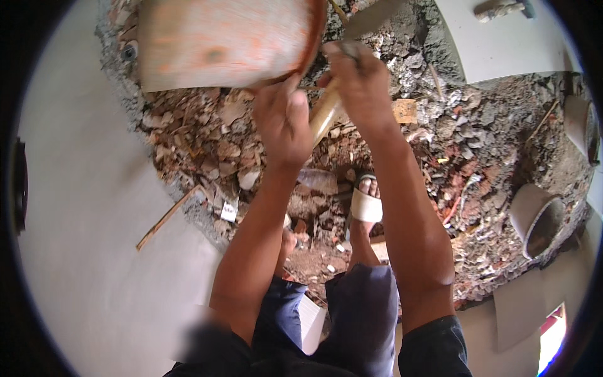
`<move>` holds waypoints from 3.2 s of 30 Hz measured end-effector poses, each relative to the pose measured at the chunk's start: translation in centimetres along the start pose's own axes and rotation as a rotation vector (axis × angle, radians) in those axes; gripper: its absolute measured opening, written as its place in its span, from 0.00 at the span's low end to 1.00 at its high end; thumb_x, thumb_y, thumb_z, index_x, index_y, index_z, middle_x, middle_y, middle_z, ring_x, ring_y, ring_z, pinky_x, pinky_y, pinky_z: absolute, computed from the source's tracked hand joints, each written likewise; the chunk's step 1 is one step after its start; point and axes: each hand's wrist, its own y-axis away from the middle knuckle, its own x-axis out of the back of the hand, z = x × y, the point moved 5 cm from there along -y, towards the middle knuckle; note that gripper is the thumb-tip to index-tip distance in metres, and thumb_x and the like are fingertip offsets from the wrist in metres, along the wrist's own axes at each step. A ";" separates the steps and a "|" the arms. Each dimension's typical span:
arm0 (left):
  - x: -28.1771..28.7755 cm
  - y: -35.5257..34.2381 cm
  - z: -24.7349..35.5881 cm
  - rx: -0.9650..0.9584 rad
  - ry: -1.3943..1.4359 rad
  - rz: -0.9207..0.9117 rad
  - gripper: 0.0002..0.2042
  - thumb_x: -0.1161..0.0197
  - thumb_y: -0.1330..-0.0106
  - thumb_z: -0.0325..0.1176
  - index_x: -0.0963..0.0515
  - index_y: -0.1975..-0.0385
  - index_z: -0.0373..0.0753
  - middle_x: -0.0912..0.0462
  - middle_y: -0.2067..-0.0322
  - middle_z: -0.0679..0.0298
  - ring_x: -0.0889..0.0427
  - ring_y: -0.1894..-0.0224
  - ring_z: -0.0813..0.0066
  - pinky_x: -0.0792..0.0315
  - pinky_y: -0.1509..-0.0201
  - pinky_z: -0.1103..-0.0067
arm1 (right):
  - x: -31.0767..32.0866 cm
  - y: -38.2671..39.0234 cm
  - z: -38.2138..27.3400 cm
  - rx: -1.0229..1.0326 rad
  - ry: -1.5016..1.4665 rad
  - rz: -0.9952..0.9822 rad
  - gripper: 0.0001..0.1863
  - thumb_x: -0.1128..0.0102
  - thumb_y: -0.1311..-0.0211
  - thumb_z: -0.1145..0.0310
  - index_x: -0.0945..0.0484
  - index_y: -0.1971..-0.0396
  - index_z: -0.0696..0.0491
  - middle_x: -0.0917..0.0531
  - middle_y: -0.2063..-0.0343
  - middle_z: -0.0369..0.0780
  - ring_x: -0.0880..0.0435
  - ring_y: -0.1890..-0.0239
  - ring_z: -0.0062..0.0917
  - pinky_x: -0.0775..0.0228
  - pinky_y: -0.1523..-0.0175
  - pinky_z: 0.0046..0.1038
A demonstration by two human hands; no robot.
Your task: The person uses a rubber mallet to tap a large floor tile into place, then clears rubble from the subfloor and spreads wet cement with a trowel to prepare the area for additional tiles.
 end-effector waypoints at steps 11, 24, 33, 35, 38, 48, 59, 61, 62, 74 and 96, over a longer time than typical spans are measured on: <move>5.1 -6.8 -14.5 0.419 0.223 0.205 0.26 0.61 0.29 0.52 0.28 0.46 0.38 0.23 0.50 0.54 0.25 0.47 0.62 0.36 0.41 0.64 | 1.7 -5.2 10.2 -0.007 0.089 0.207 0.18 0.42 0.35 0.61 0.24 0.63 0.64 0.23 0.81 0.36 0.25 0.81 0.17 0.34 0.76 0.22; 13.2 -15.9 -5.4 0.305 0.066 0.255 0.38 0.39 0.42 0.60 0.30 0.41 0.34 0.26 0.46 0.48 0.28 0.42 0.58 0.38 0.35 0.66 | -0.4 -2.1 4.8 0.110 0.006 0.113 0.20 0.41 0.35 0.56 0.24 0.60 0.62 0.24 0.81 0.35 0.26 0.80 0.17 0.32 0.75 0.21; 29.8 -16.5 -0.7 0.185 0.273 0.262 0.29 0.49 0.31 0.52 0.29 0.44 0.30 0.22 0.49 0.55 0.23 0.46 0.65 0.33 0.39 0.73 | -5.5 -1.1 -8.1 0.531 0.213 -0.011 0.19 0.46 0.33 0.53 0.23 0.71 0.55 0.22 0.82 0.36 0.26 0.85 0.17 0.30 0.82 0.22; 26.1 -12.8 -6.8 0.259 0.163 0.329 0.31 0.50 0.31 0.54 0.33 0.40 0.32 0.27 0.43 0.53 0.28 0.41 0.62 0.37 0.35 0.71 | -7.2 -2.0 -4.7 0.342 0.546 -0.059 0.17 0.48 0.32 0.56 0.23 0.65 0.56 0.21 0.79 0.39 0.22 0.82 0.22 0.26 0.79 0.27; 17.4 -5.6 -17.5 0.452 0.635 0.265 0.31 0.51 0.30 0.52 0.41 0.36 0.35 0.34 0.39 0.55 0.34 0.38 0.64 0.40 0.34 0.69 | -9.5 -2.5 0.2 0.241 0.990 -0.168 0.15 0.48 0.35 0.61 0.23 0.56 0.55 0.19 0.74 0.43 0.17 0.74 0.29 0.22 0.72 0.31; 19.1 -2.6 -19.8 0.437 0.724 0.350 0.33 0.51 0.30 0.50 0.49 0.32 0.37 0.41 0.35 0.54 0.39 0.35 0.61 0.40 0.33 0.65 | -4.2 7.6 -8.1 0.861 0.416 -0.026 0.21 0.36 0.52 0.76 0.34 0.58 0.55 0.24 0.59 0.48 0.18 0.63 0.39 0.20 0.64 0.37; -6.1 4.4 4.4 0.259 0.801 -0.553 0.37 0.50 0.32 0.51 0.52 0.31 0.34 0.37 0.36 0.49 0.34 0.36 0.57 0.39 0.33 0.64 | 28.2 32.5 -13.0 0.353 0.941 0.916 0.26 0.35 0.46 0.74 0.27 0.45 0.54 0.14 0.63 0.42 0.14 0.64 0.23 0.20 0.58 0.24; -7.1 4.8 7.8 -0.026 0.777 -0.723 0.37 0.49 0.33 0.53 0.50 0.31 0.35 0.36 0.36 0.49 0.30 0.38 0.59 0.38 0.34 0.66 | 33.0 37.6 -16.7 0.572 0.721 1.046 0.25 0.33 0.47 0.73 0.25 0.46 0.55 0.16 0.63 0.36 0.20 0.62 0.15 0.25 0.58 0.24; -7.5 4.9 8.4 -0.045 0.786 -0.785 0.37 0.47 0.33 0.53 0.48 0.31 0.38 0.35 0.36 0.51 0.29 0.39 0.61 0.37 0.35 0.67 | 35.1 41.1 -18.5 0.452 0.962 1.172 0.26 0.36 0.44 0.74 0.26 0.43 0.51 0.16 0.60 0.36 0.20 0.59 0.17 0.26 0.56 0.23; -9.6 2.6 0.9 0.163 0.549 -0.527 0.29 0.54 0.27 0.47 0.46 0.33 0.34 0.26 0.44 0.52 0.24 0.44 0.60 0.33 0.40 0.70 | 53.9 41.5 -8.6 -0.116 2.415 1.229 0.21 0.40 0.43 0.68 0.26 0.48 0.39 0.19 0.64 0.37 0.17 0.71 0.32 0.23 0.67 0.36; 6.4 -11.9 -0.6 -0.158 0.412 -0.047 0.28 0.48 0.29 0.45 0.38 0.37 0.30 0.24 0.46 0.54 0.25 0.43 0.68 0.35 0.38 0.76 | 32.1 27.8 -4.4 0.351 1.286 0.733 0.23 0.46 0.46 0.76 0.28 0.46 0.53 0.17 0.67 0.41 0.18 0.68 0.26 0.27 0.64 0.28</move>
